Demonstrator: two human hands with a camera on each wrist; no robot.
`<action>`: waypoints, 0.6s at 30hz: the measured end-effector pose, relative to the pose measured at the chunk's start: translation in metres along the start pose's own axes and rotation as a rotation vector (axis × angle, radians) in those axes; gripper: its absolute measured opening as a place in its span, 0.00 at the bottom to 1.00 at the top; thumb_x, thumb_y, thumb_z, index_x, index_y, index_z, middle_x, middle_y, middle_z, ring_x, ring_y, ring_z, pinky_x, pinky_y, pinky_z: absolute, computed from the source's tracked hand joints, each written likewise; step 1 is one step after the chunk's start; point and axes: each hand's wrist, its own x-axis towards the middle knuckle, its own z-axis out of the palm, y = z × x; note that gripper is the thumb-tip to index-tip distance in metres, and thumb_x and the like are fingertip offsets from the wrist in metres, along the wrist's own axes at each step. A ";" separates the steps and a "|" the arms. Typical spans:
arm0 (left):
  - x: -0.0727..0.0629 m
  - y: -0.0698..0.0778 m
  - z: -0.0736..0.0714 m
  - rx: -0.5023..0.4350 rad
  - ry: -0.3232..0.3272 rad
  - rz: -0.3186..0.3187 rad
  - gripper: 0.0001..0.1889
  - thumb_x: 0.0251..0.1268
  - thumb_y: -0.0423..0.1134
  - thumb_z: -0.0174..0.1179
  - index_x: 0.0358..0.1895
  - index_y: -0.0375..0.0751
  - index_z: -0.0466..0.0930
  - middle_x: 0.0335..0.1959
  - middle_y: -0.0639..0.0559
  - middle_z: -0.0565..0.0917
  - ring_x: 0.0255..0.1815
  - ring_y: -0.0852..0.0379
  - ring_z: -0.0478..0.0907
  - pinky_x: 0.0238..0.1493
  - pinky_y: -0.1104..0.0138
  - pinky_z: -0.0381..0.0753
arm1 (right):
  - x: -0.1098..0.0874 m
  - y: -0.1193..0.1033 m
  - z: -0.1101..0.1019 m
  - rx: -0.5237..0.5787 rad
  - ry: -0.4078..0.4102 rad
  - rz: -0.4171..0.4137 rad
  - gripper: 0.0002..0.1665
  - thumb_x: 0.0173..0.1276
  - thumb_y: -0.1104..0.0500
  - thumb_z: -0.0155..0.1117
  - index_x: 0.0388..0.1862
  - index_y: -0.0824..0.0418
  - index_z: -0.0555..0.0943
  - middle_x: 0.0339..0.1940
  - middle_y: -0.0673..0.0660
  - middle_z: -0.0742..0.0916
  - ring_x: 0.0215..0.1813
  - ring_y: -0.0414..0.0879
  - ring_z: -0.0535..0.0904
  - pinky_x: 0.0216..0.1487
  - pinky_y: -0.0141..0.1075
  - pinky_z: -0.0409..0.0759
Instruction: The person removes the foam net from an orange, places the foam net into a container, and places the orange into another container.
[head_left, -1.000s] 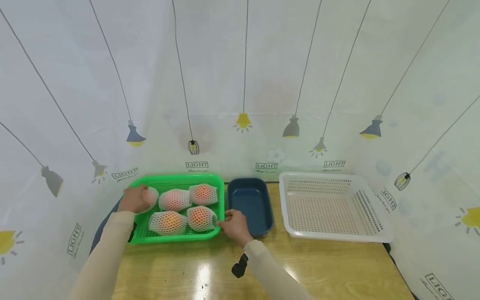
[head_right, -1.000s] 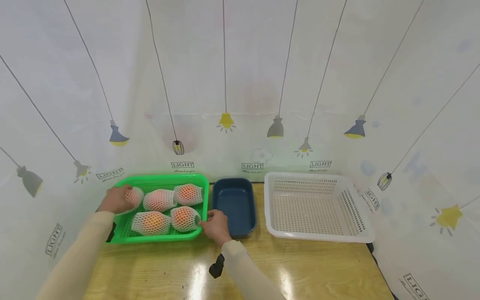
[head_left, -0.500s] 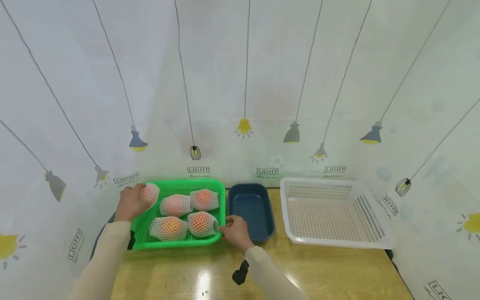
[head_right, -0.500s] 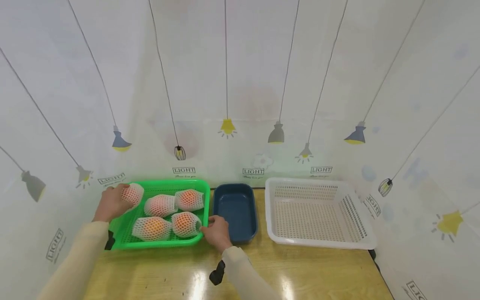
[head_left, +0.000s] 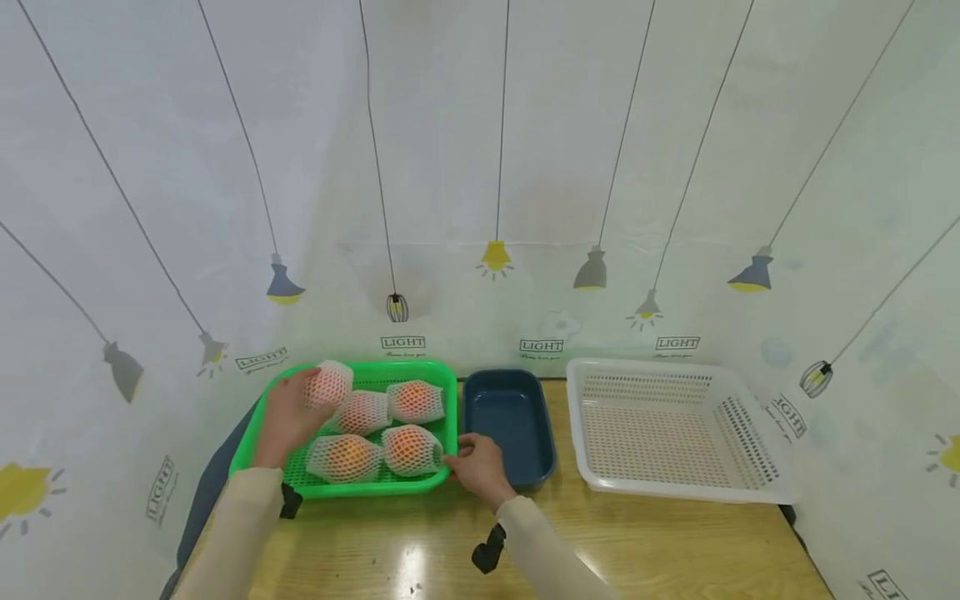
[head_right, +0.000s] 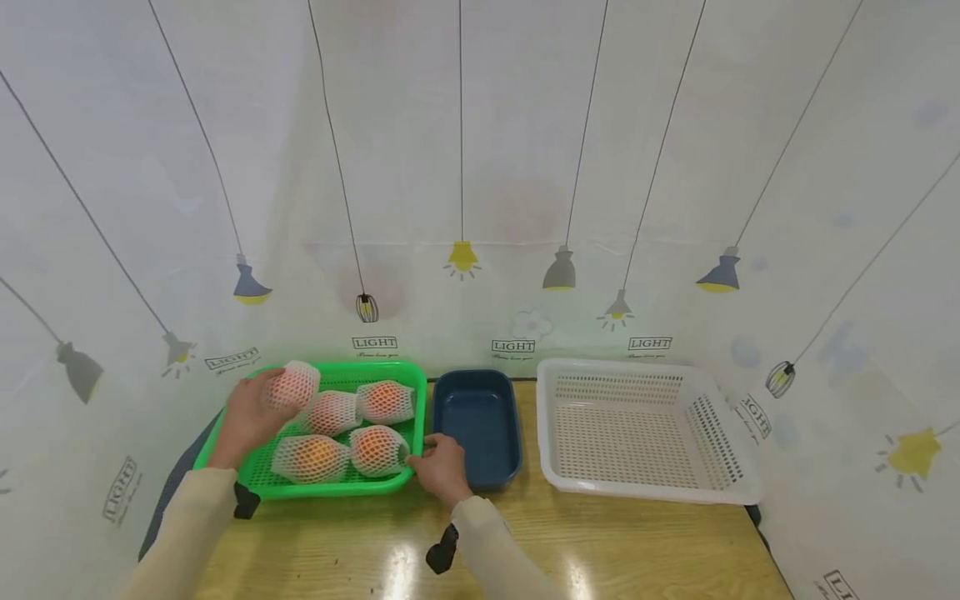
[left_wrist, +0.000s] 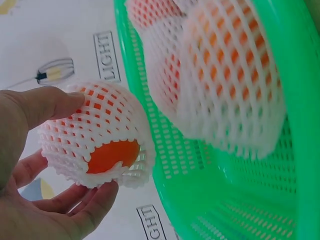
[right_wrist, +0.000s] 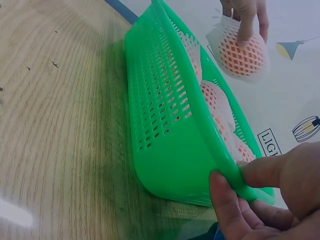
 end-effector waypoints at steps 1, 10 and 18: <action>-0.002 0.003 0.002 -0.005 0.001 0.005 0.38 0.69 0.44 0.65 0.77 0.34 0.61 0.69 0.25 0.68 0.66 0.28 0.68 0.60 0.35 0.74 | 0.000 0.000 0.000 0.000 -0.001 -0.001 0.31 0.68 0.63 0.71 0.67 0.72 0.75 0.39 0.60 0.84 0.43 0.61 0.88 0.43 0.46 0.89; -0.019 0.035 0.021 -0.160 -0.006 -0.011 0.38 0.69 0.45 0.66 0.79 0.43 0.61 0.72 0.32 0.67 0.69 0.33 0.68 0.62 0.38 0.76 | 0.001 0.008 -0.010 0.025 -0.077 -0.032 0.36 0.69 0.57 0.72 0.71 0.69 0.72 0.44 0.61 0.85 0.44 0.59 0.89 0.49 0.50 0.88; -0.037 0.057 0.045 -0.269 -0.027 0.029 0.37 0.66 0.44 0.70 0.77 0.47 0.66 0.67 0.38 0.73 0.56 0.41 0.79 0.48 0.52 0.85 | -0.002 0.013 -0.034 0.058 -0.150 -0.072 0.42 0.69 0.48 0.72 0.75 0.64 0.69 0.56 0.63 0.85 0.50 0.61 0.88 0.55 0.55 0.85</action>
